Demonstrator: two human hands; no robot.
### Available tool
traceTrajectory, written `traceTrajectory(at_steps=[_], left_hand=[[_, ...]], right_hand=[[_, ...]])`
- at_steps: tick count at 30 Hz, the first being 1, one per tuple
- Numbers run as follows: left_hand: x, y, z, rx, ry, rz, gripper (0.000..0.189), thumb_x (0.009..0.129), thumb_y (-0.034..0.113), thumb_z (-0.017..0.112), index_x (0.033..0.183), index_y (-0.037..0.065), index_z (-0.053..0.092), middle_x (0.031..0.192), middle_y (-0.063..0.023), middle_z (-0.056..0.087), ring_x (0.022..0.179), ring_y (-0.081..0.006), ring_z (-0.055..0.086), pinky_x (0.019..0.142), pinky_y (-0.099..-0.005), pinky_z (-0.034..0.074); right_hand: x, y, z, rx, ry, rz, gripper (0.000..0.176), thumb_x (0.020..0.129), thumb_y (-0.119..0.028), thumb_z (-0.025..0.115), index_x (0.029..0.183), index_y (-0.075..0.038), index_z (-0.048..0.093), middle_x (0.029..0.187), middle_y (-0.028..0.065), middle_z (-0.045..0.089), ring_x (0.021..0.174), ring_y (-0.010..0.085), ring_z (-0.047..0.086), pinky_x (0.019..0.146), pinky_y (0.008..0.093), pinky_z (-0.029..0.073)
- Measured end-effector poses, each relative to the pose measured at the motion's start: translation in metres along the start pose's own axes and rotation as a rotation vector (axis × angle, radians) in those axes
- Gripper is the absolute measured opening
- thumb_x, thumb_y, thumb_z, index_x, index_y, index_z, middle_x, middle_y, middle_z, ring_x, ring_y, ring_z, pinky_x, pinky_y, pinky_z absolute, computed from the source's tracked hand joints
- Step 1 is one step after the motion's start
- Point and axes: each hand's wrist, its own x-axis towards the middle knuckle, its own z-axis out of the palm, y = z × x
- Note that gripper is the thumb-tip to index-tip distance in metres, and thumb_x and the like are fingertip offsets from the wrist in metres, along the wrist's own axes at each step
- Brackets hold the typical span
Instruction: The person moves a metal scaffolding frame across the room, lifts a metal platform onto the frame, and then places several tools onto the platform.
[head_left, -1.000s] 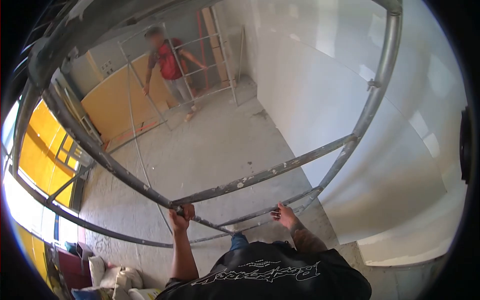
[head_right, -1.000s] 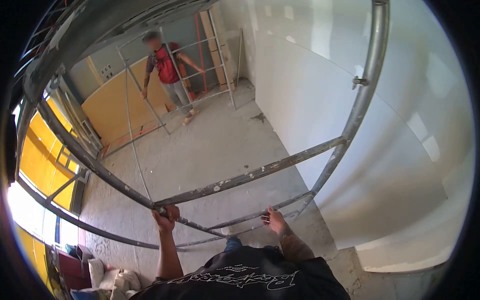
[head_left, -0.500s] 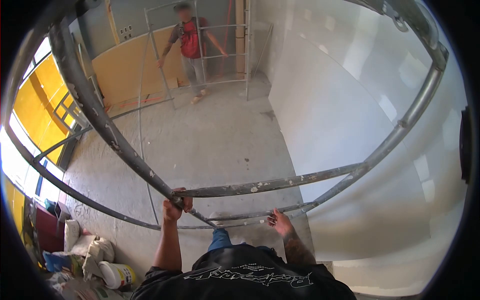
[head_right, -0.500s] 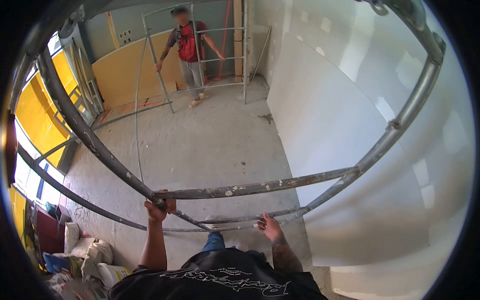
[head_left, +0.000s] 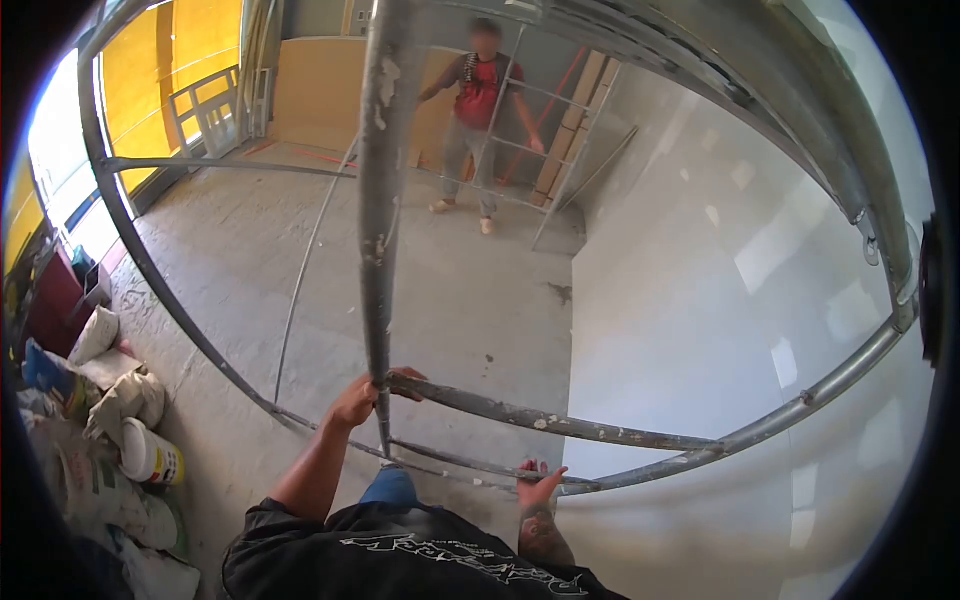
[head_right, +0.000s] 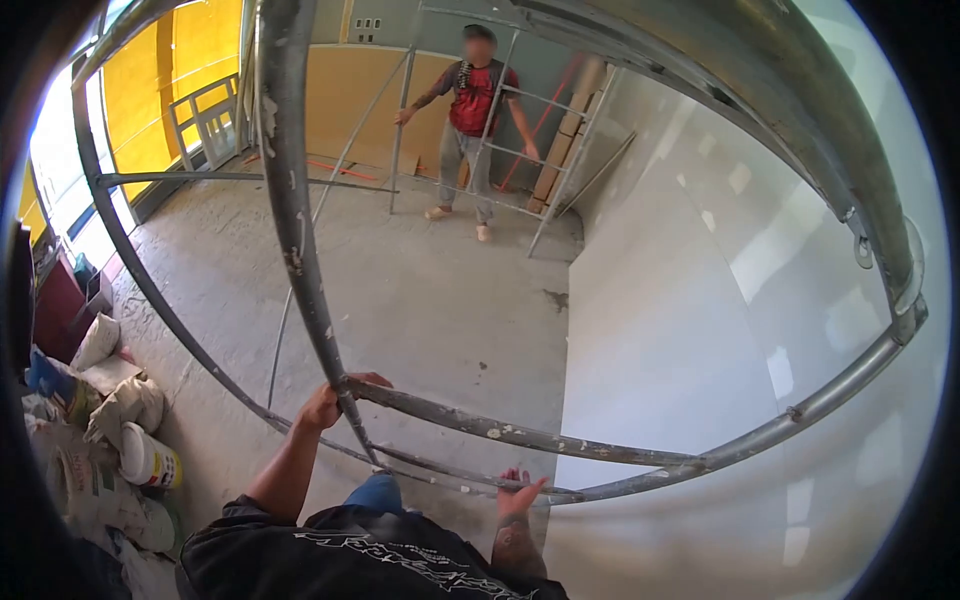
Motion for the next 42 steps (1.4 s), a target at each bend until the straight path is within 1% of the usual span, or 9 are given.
traceTrajectory(at_steps=[4,13,20,22,24,29,36,39,42], left_hand=[[-0.004,-0.008,-0.001,-0.097,-0.028,0.063,0.091,0.081,0.076,0.039,0.115,-0.007,0.054,0.125,-0.0282,0.05,0.119,-0.0364,0.046,0.103,-0.0494,0.03],[-0.005,-0.024,0.001,0.043,0.034,0.092,0.1,0.078,0.081,0.034,0.121,-0.006,0.052,0.125,-0.0229,0.052,0.117,-0.0308,0.049,0.102,-0.044,0.034],[-0.002,-0.031,0.007,0.016,0.204,0.167,0.089,0.078,0.08,0.038,0.091,-0.003,0.066,0.107,-0.0181,0.063,0.097,-0.0275,0.061,0.091,-0.0419,0.043],[-0.004,-0.03,0.002,0.063,0.152,0.11,0.096,0.076,0.083,0.033,0.104,-0.004,0.063,0.101,-0.018,0.065,0.089,-0.0262,0.064,0.083,-0.0387,0.047],[-0.006,-0.017,0.005,-0.091,0.095,0.026,0.09,0.073,0.084,0.039,0.084,-0.002,0.063,0.083,-0.0157,0.066,0.079,-0.023,0.065,0.071,-0.0334,0.051],[-0.014,-0.033,-0.004,-0.156,0.089,-0.093,0.079,0.069,0.085,0.046,0.066,0.006,0.05,0.057,-0.0012,0.045,0.046,-0.0093,0.042,0.042,-0.0232,0.031],[-0.01,-0.012,0.006,-0.135,0.177,-0.109,0.08,0.067,0.087,0.044,0.057,0.008,0.045,0.052,0.0013,0.04,0.043,-0.0069,0.035,0.039,-0.0242,0.023],[-0.007,-0.007,0.006,-0.173,0.158,-0.059,0.073,0.071,0.082,0.049,0.06,0.01,0.04,0.055,0.0034,0.037,0.047,-0.0065,0.031,0.042,-0.0234,0.023],[-0.008,-0.01,0.009,-0.134,0.131,-0.092,0.076,0.072,0.082,0.046,0.059,0.008,0.043,0.053,0.0015,0.039,0.045,-0.0071,0.033,0.04,-0.0242,0.024]], right_hand=[[0.015,0.001,-0.006,-0.042,0.054,-0.056,0.073,0.079,-0.071,0.053,0.115,-0.01,0.042,0.085,0.0086,0.053,0.072,0.0218,0.051,0.064,0.0363,0.043],[0.012,-0.006,-0.012,-0.118,0.079,-0.058,0.069,0.079,-0.07,0.054,0.113,-0.011,0.044,0.08,0.0059,0.053,0.07,0.0209,0.051,0.068,0.0357,0.046],[0.009,0.018,0.006,0.157,0.056,-0.074,0.071,0.075,-0.07,0.06,0.112,-0.011,0.048,0.083,0.0067,0.057,0.067,0.02,0.054,0.068,0.0347,0.048],[0.019,0.015,0.005,0.152,0.098,-0.032,0.062,0.074,-0.071,0.059,0.092,-0.013,0.05,0.069,0.0034,0.052,0.06,0.0186,0.05,0.066,0.0358,0.046],[0.021,0.014,0.002,0.073,0.145,-0.071,0.058,0.077,-0.071,0.055,0.072,-0.015,0.04,0.057,0.0014,0.041,0.054,0.0181,0.043,0.062,0.0378,0.043],[0.055,0.017,-0.006,-0.069,0.423,-0.145,0.058,0.079,-0.067,0.052,0.064,-0.015,0.031,0.054,0.0,0.033,0.052,0.019,0.039,0.059,0.039,0.038],[0.05,0.02,-0.011,-0.049,0.461,-0.287,0.05,0.078,-0.063,0.05,0.065,-0.017,0.034,0.06,0.0005,0.037,0.059,0.0202,0.042,0.063,0.0399,0.037],[0.057,0.018,-0.018,-0.183,0.428,-0.144,0.055,0.079,-0.068,0.04,0.07,-0.014,0.037,0.064,-0.0007,0.04,0.064,0.019,0.043,0.064,0.0449,0.034],[0.048,0.022,-0.014,-0.162,0.502,-0.159,0.053,0.081,-0.069,0.041,0.07,-0.017,0.037,0.063,-0.0006,0.037,0.061,0.0177,0.039,0.058,0.0379,0.033]])
